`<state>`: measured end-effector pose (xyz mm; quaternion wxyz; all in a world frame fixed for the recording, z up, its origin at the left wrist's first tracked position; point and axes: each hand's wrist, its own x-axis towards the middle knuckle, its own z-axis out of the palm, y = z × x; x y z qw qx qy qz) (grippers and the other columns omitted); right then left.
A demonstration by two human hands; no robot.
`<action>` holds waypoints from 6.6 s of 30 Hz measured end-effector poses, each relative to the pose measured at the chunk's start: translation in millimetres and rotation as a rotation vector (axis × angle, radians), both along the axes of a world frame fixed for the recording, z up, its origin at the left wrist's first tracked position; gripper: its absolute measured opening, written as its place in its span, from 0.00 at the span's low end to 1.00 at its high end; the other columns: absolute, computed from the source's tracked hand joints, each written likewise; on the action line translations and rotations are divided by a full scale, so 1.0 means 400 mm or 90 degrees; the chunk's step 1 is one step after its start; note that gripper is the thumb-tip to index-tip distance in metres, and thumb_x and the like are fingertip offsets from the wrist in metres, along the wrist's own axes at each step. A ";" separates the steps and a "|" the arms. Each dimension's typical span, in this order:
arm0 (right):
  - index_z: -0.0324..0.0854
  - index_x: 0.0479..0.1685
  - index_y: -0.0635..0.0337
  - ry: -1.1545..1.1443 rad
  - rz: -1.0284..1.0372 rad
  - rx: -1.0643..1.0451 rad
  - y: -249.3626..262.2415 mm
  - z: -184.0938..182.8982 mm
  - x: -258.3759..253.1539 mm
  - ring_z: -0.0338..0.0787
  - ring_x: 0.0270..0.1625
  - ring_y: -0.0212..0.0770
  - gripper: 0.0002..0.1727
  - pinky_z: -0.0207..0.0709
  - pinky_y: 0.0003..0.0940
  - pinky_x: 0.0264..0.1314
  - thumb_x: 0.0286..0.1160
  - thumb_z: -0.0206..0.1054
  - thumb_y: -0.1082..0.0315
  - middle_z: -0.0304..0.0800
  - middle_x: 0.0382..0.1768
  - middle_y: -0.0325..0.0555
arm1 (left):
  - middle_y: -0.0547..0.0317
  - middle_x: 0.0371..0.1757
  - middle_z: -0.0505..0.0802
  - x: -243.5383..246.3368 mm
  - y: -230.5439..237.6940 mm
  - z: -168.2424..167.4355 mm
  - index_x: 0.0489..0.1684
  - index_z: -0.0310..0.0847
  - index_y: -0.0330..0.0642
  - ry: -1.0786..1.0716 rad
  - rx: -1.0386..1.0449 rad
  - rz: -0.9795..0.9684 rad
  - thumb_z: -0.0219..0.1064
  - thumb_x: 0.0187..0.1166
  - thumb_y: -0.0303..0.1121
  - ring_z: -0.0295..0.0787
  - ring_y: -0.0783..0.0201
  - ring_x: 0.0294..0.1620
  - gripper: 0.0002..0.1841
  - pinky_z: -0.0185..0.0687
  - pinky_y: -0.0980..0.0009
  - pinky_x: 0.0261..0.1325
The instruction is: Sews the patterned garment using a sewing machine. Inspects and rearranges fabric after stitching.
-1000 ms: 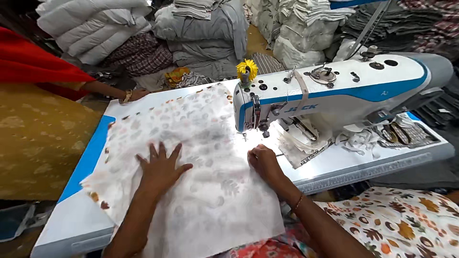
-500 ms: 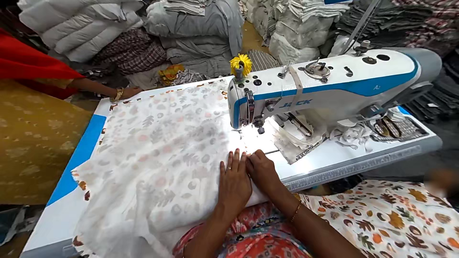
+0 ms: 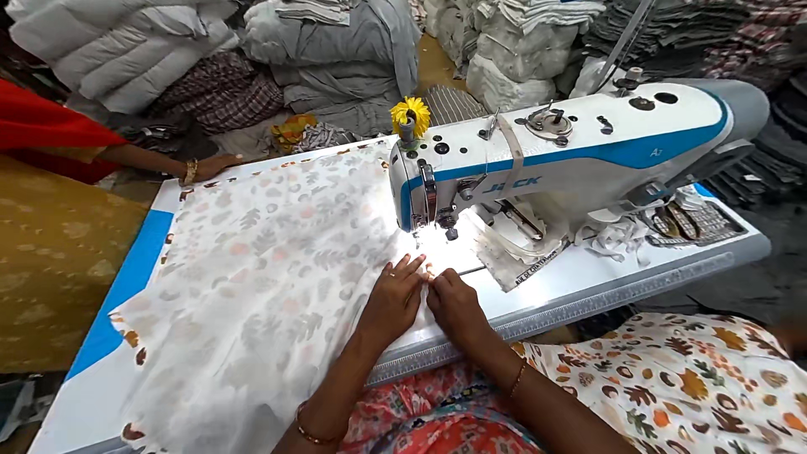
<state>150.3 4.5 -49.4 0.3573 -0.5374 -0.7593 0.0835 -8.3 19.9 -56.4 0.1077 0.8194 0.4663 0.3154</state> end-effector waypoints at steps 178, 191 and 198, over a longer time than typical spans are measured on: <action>0.84 0.56 0.74 0.236 -0.012 -0.267 0.085 0.092 0.038 0.90 0.49 0.54 0.13 0.84 0.51 0.52 0.79 0.64 0.75 0.89 0.47 0.61 | 0.43 0.53 0.94 0.019 0.065 0.256 0.61 0.87 0.32 -0.127 -0.518 0.042 0.59 0.89 0.29 0.92 0.53 0.51 0.14 0.86 0.53 0.61; 0.85 0.48 0.66 0.363 0.196 -0.694 -0.173 0.181 0.057 0.92 0.41 0.32 0.16 0.86 0.36 0.51 0.83 0.66 0.59 0.91 0.37 0.43 | 0.26 0.68 0.86 -0.080 -0.055 0.278 0.74 0.76 0.27 0.362 -0.610 0.410 0.59 0.77 0.71 0.78 0.30 0.75 0.48 0.67 0.33 0.77; 0.87 0.32 0.72 0.043 0.219 -0.594 -0.238 0.025 0.164 0.91 0.47 0.57 0.27 0.80 0.58 0.56 0.86 0.61 0.53 0.90 0.40 0.62 | 0.29 0.68 0.86 0.033 0.009 0.194 0.69 0.80 0.26 0.023 -0.266 0.328 0.58 0.90 0.46 0.82 0.34 0.72 0.27 0.73 0.39 0.76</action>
